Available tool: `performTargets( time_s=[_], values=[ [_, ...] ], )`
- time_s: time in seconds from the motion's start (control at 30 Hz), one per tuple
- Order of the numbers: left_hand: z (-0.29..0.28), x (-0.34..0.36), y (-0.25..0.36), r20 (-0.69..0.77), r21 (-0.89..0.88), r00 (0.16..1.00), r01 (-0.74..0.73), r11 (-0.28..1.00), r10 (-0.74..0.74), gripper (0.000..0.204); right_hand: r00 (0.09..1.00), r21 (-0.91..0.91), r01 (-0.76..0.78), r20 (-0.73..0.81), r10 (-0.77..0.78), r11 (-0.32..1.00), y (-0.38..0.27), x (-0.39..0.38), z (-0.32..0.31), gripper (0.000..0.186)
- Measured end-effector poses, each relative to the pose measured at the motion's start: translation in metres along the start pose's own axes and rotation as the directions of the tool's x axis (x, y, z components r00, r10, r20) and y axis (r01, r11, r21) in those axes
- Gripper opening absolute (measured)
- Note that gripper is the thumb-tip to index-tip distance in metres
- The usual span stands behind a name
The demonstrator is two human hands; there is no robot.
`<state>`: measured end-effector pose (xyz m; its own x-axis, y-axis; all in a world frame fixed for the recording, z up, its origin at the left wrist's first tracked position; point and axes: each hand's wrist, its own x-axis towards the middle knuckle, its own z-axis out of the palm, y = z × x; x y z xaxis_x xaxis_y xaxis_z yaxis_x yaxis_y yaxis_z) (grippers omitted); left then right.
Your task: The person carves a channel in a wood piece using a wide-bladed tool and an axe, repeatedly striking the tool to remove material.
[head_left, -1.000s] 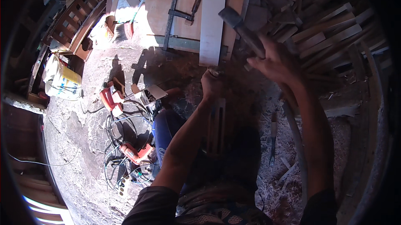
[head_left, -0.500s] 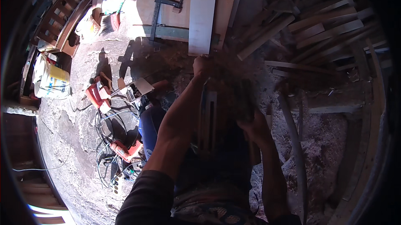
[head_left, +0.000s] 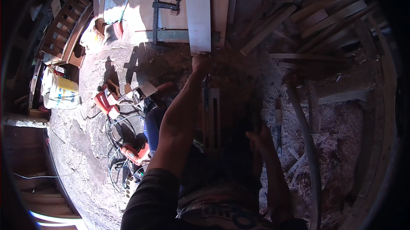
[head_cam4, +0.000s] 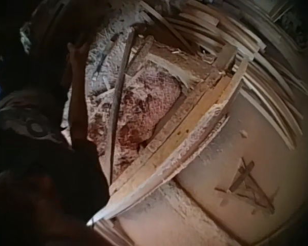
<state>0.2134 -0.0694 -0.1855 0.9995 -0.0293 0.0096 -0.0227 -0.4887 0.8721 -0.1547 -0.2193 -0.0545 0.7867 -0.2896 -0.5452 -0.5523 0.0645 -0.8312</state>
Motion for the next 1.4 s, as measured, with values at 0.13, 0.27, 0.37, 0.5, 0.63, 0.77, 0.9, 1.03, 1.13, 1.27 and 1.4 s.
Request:
performTargets(
  time_s=[0.13,0.27,0.37,0.5,0.63,0.77,0.9,1.03,1.13,1.27,1.4],
  values=[
    [-0.002,-0.071,0.088,0.03,-0.219,0.97,-0.228,0.949,0.24,0.01,0.99,0.067,0.019,-0.142,-0.009,0.998,0.026,-0.036,-0.021,0.063],
    [-0.009,-0.019,0.078,0.336,-0.27,0.882,0.425,0.864,-0.329,0.012,0.967,-0.053,0.211,-0.134,-0.216,0.976,0.053,-0.039,-0.016,0.063],
    [0.004,-0.015,0.049,0.281,-0.221,0.916,0.353,0.909,-0.287,0.014,0.943,-0.132,0.287,-0.133,-0.304,0.949,0.101,-0.031,-0.015,0.069],
    [0.005,-0.025,0.054,0.189,-0.058,0.968,0.176,0.983,-0.163,0.016,0.981,0.063,-0.19,-0.017,0.191,0.98,0.038,-0.035,-0.024,0.081],
    [0.005,-0.033,0.068,0.109,-0.267,0.992,-0.029,0.963,0.06,0.016,0.987,-0.071,0.118,-0.1,-0.124,0.991,0.074,-0.027,-0.025,0.085],
    [-0.007,-0.03,0.051,0.332,-0.227,0.87,0.449,0.864,-0.365,0.015,0.997,-0.017,0.04,-0.068,-0.041,0.999,0.056,-0.043,-0.01,0.08],
    [-0.011,-0.042,0.084,0.212,-0.237,0.976,0.103,0.966,-0.051,0.014,0.998,0.092,-0.061,-0.028,0.064,0.994,0.05,-0.016,-0.013,0.075],
    [-0.084,-0.135,0.157,0.236,-0.526,0.876,-0.25,0.813,0.422,0.011,0.998,0.089,0.055,-0.041,-0.051,0.994,0.065,-0.025,-0.009,0.068],
    [-0.096,-0.158,0.186,0.215,-0.529,0.894,-0.231,0.817,0.393,0.01,1.0,0.096,0.017,-0.017,-0.016,0.995,0.074,-0.025,-0.012,0.067],
    [-0.097,-0.146,0.195,-0.032,-0.528,0.914,-0.359,0.77,0.404,0.002,0.997,0.234,-0.059,0.062,0.046,0.971,0.062,-0.042,-0.005,0.069],
    [-0.111,-0.125,0.2,0.034,-0.6,0.971,-0.171,0.782,0.238,0.01,0.997,0.26,-0.074,0.041,0.066,0.963,0.045,-0.031,0.001,0.067]
  ],
)
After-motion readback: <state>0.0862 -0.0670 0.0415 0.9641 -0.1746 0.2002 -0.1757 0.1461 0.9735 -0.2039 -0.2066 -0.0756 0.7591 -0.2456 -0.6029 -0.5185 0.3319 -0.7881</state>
